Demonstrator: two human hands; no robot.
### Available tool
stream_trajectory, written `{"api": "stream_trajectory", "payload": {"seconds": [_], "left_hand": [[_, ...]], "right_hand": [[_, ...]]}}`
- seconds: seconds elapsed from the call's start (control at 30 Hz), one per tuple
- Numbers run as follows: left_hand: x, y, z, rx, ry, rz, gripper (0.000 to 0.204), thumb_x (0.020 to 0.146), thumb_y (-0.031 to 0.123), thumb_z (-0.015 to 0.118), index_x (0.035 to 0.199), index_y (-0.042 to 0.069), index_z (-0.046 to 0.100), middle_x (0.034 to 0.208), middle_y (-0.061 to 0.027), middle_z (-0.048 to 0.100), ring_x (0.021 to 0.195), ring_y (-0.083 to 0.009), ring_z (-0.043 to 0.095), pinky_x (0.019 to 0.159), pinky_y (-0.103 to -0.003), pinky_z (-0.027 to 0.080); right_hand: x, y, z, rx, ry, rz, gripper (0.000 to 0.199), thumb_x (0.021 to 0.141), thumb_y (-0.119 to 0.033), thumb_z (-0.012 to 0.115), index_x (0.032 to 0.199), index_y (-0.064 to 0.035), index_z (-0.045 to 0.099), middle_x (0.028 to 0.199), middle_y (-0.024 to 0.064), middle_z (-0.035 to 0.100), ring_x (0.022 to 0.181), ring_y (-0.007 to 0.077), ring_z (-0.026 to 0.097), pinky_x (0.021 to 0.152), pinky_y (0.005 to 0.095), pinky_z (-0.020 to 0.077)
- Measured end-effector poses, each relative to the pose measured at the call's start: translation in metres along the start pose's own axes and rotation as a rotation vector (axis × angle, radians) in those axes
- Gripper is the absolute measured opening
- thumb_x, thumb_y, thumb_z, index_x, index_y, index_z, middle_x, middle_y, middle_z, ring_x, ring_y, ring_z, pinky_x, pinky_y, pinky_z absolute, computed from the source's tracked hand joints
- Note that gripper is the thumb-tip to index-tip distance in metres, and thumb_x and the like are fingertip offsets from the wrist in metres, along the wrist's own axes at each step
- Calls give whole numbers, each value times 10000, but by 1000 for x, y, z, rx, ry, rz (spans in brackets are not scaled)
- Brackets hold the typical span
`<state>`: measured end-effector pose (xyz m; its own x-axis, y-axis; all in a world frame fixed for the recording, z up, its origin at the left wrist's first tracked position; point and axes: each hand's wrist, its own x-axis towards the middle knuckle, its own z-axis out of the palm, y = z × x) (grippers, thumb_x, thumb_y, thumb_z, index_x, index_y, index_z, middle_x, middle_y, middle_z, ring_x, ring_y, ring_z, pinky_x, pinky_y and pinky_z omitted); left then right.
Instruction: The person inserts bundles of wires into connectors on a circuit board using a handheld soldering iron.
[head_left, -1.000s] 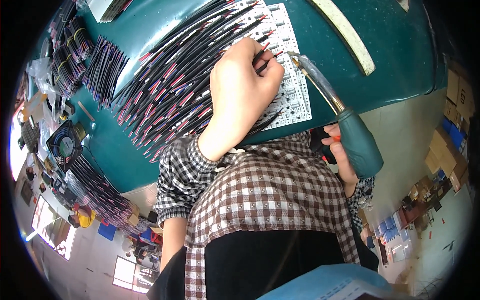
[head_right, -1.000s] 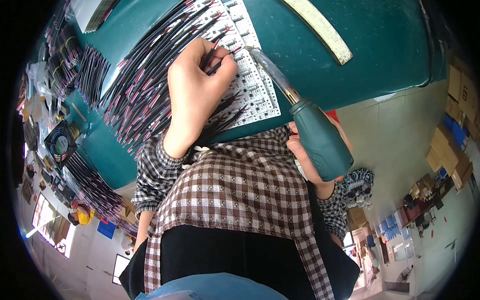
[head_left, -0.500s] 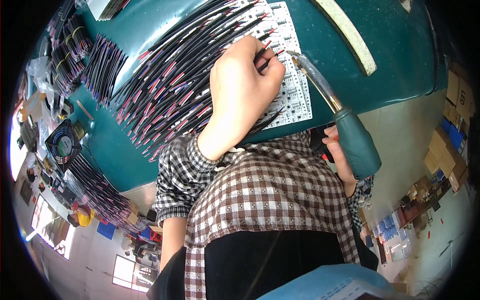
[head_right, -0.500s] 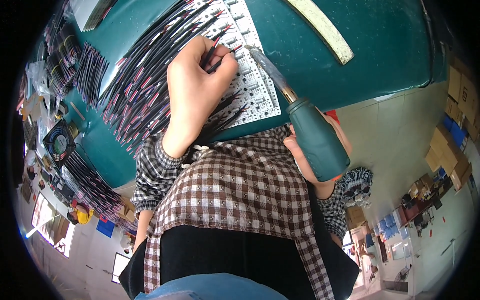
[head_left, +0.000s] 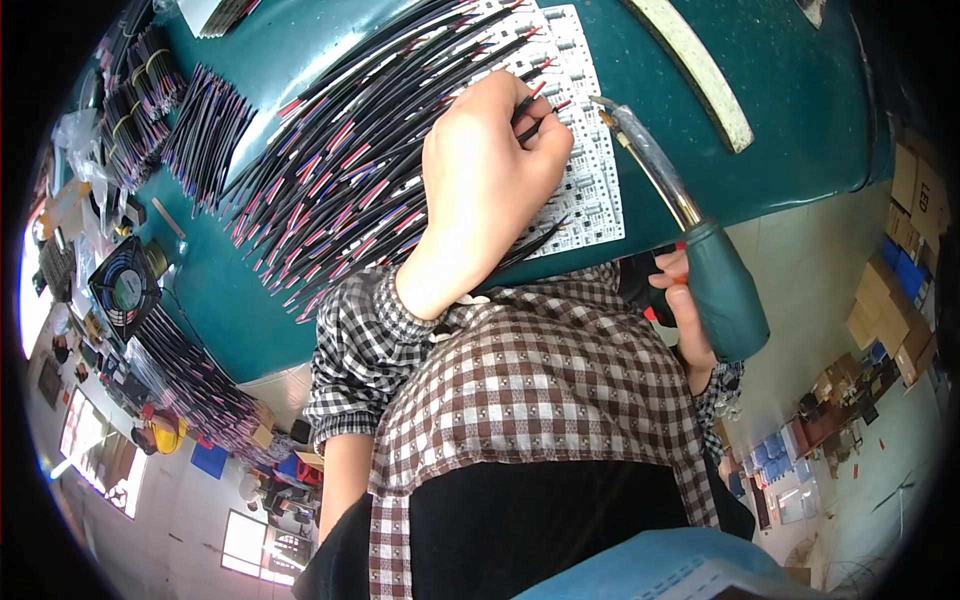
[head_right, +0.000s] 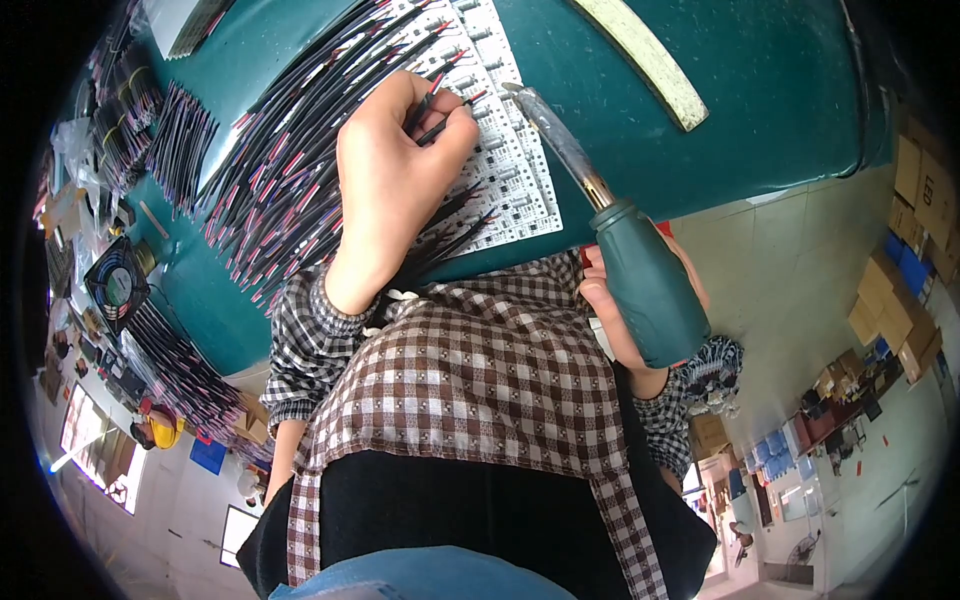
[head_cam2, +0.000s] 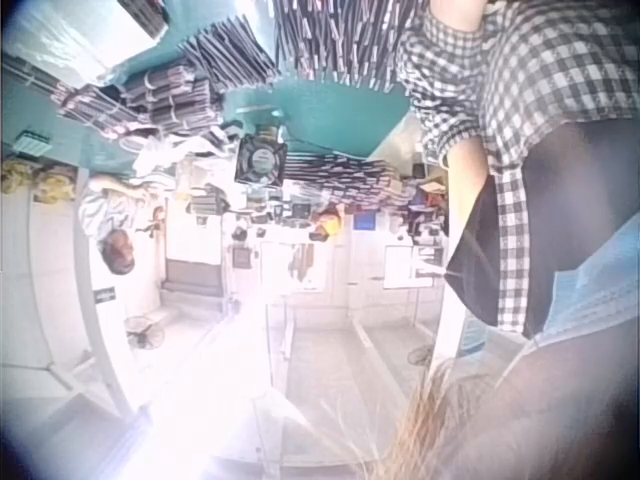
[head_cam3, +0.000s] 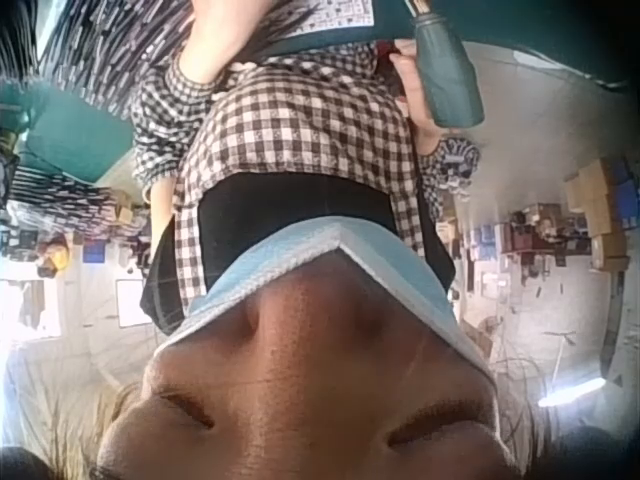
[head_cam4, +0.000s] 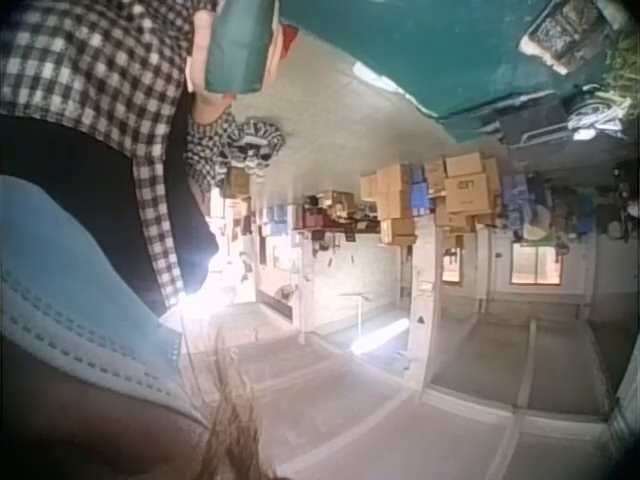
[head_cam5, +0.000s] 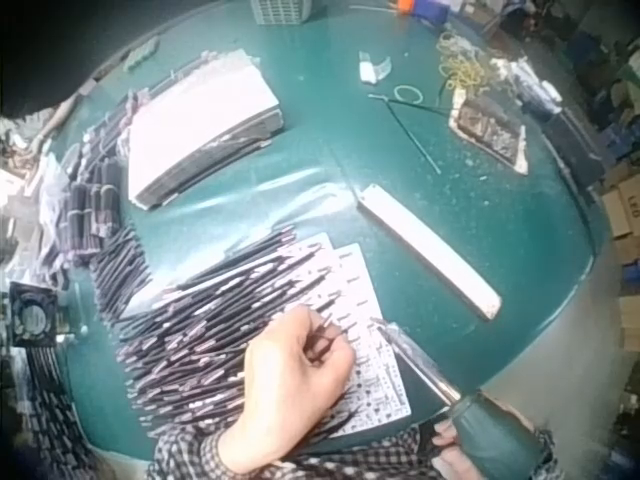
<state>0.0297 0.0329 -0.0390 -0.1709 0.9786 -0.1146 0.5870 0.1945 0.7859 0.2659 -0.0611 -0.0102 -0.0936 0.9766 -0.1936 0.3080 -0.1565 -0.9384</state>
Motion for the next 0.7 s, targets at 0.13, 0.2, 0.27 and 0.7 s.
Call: {"api": "stream_trajectory", "payload": {"seconds": [0.13, 0.2, 0.27, 0.7], "left_hand": [[-1, 2, 1, -19, -6, -2, 138, 753, 112, 698, 788, 8, 614, 720, -135, 656, 672, -313, 657, 622, -403, 518], [-4, 1, 5, -22, 33, -18, 140, 754, 108, 700, 791, 12, 605, 719, -130, 659, 674, -304, 660, 621, -397, 521], [-4, 0, 6, -28, 46, -2, 144, 754, 107, 702, 791, 11, 601, 715, -127, 659, 672, -302, 660, 619, -396, 522], [-1, 4, 3, -46, 35, 8, 142, 745, 97, 702, 758, 3, 597, 702, -123, 653, 663, -302, 654, 620, -393, 518]], "right_hand": [[-4, 12, -11, -65, -138, -103, 564, 794, 7, 770, 1275, 127, 502, 1019, 202, 703, 903, 212, 698, 779, 293, 582], [-3, 1, 4, 35, -33, -22, 579, 800, 8, 764, 1290, 130, 481, 1018, 211, 698, 918, 228, 699, 781, 302, 587], [-2, -4, 8, 134, 70, 61, 594, 806, 10, 759, 1305, 133, 461, 1016, 219, 694, 932, 243, 701, 783, 311, 592], [2, 0, 9, 35, 28, 19, 574, 769, -47, 817, 1251, 115, 549, 986, 176, 702, 866, 214, 707, 754, 305, 589]]}}
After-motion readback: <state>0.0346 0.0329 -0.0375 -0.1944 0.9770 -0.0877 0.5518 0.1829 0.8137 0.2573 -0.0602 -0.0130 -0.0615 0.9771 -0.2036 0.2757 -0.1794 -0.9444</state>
